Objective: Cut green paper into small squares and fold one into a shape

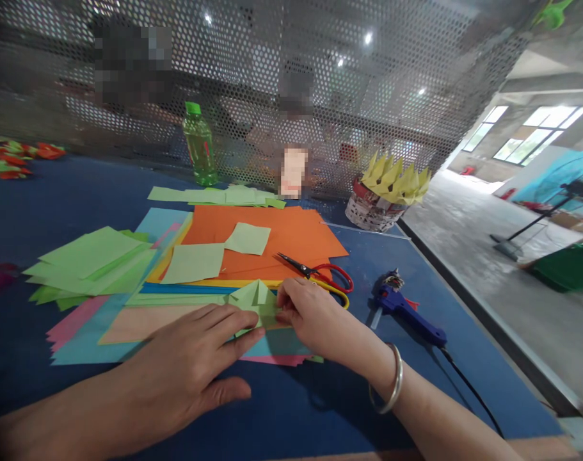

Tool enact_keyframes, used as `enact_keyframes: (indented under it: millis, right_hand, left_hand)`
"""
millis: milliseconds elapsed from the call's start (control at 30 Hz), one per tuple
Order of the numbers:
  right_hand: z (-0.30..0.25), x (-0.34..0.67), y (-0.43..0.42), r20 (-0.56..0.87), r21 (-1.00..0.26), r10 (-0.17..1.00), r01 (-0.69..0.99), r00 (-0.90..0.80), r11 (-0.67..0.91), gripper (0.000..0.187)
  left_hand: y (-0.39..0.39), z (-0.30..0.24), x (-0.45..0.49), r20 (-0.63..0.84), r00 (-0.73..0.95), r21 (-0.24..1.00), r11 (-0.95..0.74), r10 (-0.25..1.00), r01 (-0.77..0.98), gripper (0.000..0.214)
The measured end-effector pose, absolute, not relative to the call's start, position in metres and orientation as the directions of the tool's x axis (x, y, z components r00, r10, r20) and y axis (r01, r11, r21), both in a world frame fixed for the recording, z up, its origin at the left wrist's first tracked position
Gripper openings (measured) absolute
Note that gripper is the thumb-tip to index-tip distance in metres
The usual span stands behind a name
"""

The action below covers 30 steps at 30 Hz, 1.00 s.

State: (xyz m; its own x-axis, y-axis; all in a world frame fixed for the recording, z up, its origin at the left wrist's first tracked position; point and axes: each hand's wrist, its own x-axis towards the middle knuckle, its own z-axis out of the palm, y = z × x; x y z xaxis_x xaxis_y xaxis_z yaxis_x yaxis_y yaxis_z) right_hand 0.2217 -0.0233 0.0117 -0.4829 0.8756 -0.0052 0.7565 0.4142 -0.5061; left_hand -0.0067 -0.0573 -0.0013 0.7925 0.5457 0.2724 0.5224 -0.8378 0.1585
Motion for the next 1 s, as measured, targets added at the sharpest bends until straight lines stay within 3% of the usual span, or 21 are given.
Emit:
enact_keyframes:
  millis: [267, 400, 567, 767, 1000]
  right_hand:
    - [0.017, 0.226, -0.023, -0.004, -0.526, 0.855, 0.728, -0.519, 0.44, 0.022]
    - [0.011, 0.219, -0.024, 0.104, -0.539, 0.897, 0.734, -0.429, 0.414, 0.027]
    - [0.0, 0.202, -0.024, 0.214, -0.427, 0.882, 0.772, -0.419, 0.47, 0.047]
    - [-0.002, 0.199, -0.016, 0.273, -0.393, 0.879, 0.788, -0.391, 0.473, 0.043]
    - [0.006, 0.206, -0.021, 0.215, -0.519, 0.927, 0.768, -0.308, 0.375, 0.036]
  left_hand:
    - [-0.057, 0.001, -0.007, 0.297, 0.793, 0.152, -0.846, 0.532, 0.511, 0.047]
    - [-0.056, 0.001, -0.009, 0.298, 0.786, 0.181, -0.84, 0.542, 0.511, 0.044]
    - [-0.056, 0.003, -0.009, 0.336, 0.768, 0.211, -0.839, 0.544, 0.502, 0.038]
    - [-0.057, -0.001, -0.011, 0.403, 0.759, 0.165, -0.856, 0.511, 0.489, 0.035]
    - [-0.054, -0.003, -0.014, 0.492, 0.713, 0.126, -0.852, 0.499, 0.509, 0.027]
